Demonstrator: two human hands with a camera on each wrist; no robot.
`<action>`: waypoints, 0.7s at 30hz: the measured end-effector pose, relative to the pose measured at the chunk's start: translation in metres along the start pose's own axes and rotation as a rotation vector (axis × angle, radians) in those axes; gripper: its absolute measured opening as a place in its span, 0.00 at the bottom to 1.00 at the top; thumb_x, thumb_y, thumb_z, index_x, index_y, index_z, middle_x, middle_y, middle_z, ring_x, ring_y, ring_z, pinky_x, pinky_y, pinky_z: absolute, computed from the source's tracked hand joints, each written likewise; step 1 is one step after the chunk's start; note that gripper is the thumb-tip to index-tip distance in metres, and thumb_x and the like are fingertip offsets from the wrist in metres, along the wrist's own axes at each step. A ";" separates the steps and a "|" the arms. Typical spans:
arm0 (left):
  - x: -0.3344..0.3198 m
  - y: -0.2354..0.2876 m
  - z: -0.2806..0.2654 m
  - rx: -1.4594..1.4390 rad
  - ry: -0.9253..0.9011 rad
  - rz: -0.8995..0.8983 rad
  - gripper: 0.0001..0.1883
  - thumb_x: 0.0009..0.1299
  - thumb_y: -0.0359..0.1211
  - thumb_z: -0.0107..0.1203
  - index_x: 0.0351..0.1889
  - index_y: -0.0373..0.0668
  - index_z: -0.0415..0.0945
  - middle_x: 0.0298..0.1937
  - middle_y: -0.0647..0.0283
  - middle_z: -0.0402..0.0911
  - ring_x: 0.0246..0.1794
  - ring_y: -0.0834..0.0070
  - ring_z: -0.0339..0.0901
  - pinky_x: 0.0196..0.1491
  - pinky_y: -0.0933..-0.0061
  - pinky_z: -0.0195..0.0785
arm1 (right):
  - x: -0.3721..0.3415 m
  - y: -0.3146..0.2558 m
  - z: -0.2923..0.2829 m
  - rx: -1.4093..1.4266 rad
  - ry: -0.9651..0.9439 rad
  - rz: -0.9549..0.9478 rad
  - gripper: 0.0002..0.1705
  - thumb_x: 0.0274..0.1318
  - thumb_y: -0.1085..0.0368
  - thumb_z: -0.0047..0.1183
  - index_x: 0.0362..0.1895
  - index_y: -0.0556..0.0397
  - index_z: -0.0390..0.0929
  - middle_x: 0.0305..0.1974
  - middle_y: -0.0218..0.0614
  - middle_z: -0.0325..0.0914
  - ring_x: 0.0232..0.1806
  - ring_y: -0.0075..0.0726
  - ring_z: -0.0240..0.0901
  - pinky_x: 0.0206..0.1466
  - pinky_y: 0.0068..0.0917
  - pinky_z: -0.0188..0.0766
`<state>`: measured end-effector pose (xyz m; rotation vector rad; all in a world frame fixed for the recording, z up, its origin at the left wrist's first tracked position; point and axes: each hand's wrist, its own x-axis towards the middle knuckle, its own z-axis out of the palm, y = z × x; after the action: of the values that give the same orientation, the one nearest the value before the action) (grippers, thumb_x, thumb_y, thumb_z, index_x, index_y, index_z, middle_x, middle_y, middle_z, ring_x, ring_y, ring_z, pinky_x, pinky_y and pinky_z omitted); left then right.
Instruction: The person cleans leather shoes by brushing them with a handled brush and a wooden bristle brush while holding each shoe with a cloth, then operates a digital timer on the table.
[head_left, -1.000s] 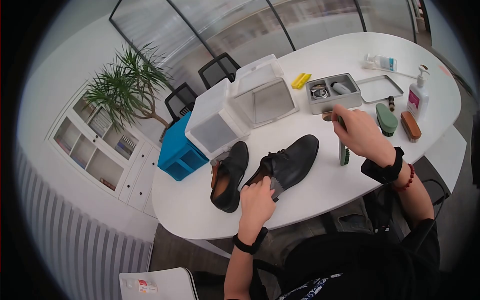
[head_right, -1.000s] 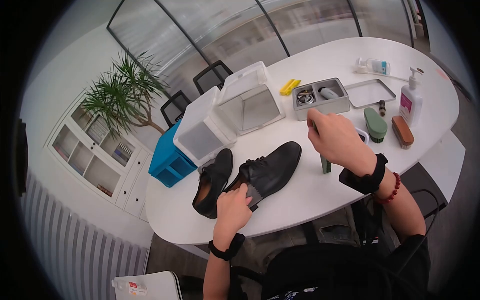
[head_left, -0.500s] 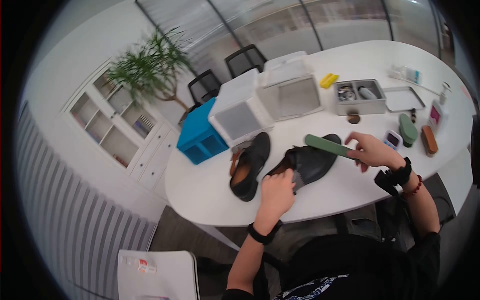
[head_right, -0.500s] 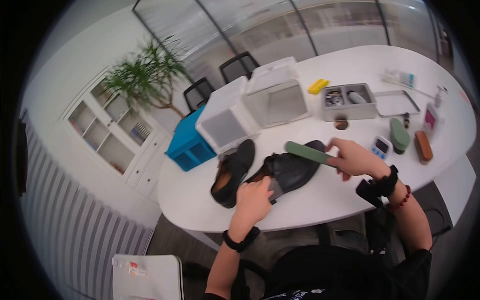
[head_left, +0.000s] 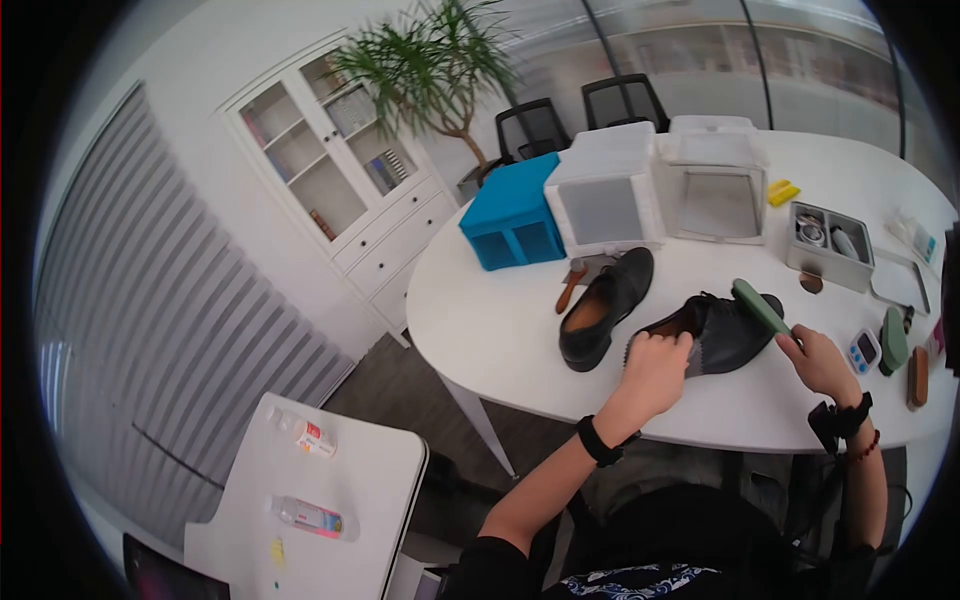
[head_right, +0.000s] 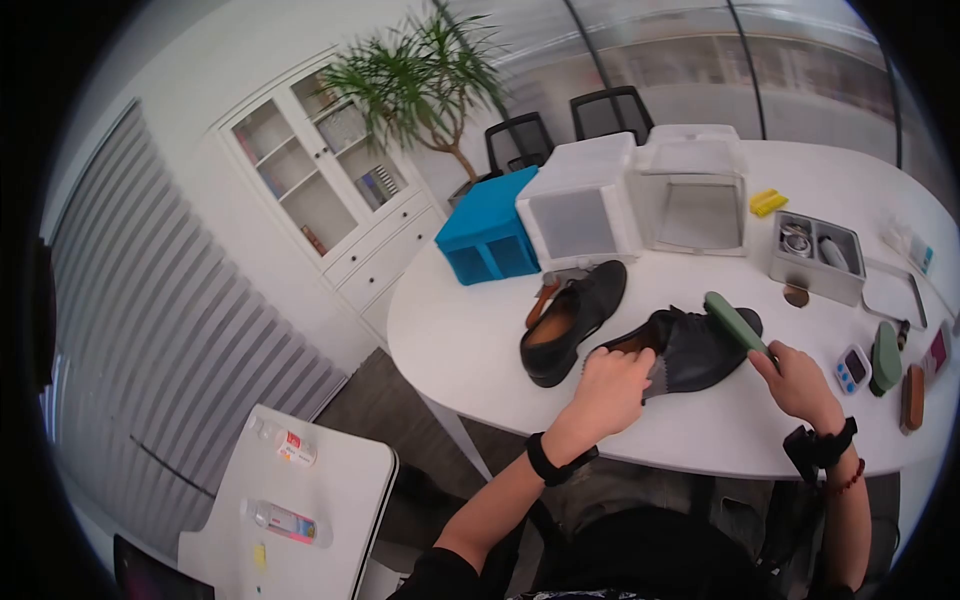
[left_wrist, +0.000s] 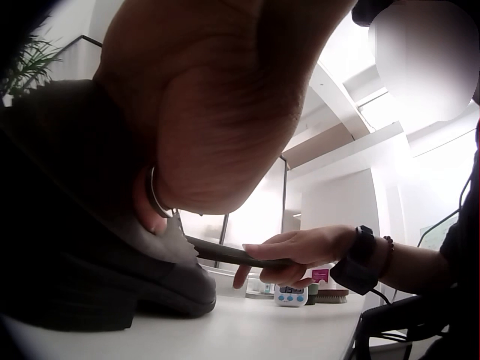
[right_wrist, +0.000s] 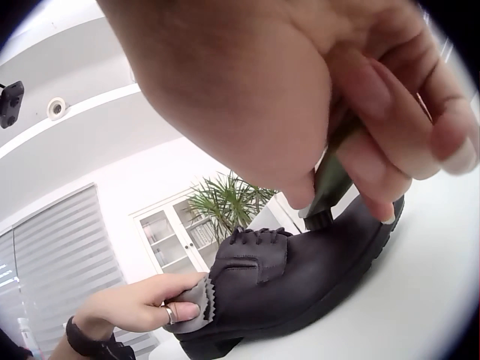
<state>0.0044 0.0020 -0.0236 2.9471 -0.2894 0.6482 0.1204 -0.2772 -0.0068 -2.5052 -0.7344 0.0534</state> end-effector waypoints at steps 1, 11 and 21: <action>-0.001 -0.001 0.001 0.011 0.011 -0.023 0.10 0.64 0.29 0.61 0.40 0.39 0.73 0.29 0.56 0.82 0.35 0.58 0.80 0.41 0.59 0.63 | -0.001 -0.002 0.000 -0.004 -0.007 -0.026 0.25 0.72 0.49 0.49 0.41 0.63 0.78 0.31 0.58 0.80 0.37 0.66 0.78 0.41 0.49 0.71; -0.003 0.000 0.009 0.021 0.016 -0.012 0.12 0.64 0.29 0.59 0.44 0.37 0.74 0.34 0.54 0.81 0.37 0.58 0.78 0.47 0.59 0.62 | 0.006 0.003 0.015 0.145 0.106 -0.085 0.28 0.71 0.61 0.47 0.71 0.56 0.67 0.31 0.55 0.77 0.31 0.53 0.76 0.42 0.40 0.71; 0.000 -0.001 0.015 0.014 -0.034 -0.039 0.17 0.60 0.27 0.57 0.47 0.33 0.74 0.34 0.55 0.80 0.37 0.59 0.77 0.48 0.60 0.62 | 0.021 0.021 0.037 0.298 0.203 -0.068 0.27 0.72 0.58 0.49 0.68 0.61 0.71 0.31 0.38 0.76 0.31 0.31 0.66 0.38 0.34 0.67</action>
<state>0.0107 0.0006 -0.0369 2.9713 -0.2305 0.5983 0.1420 -0.2644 -0.0469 -2.1635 -0.6727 -0.1064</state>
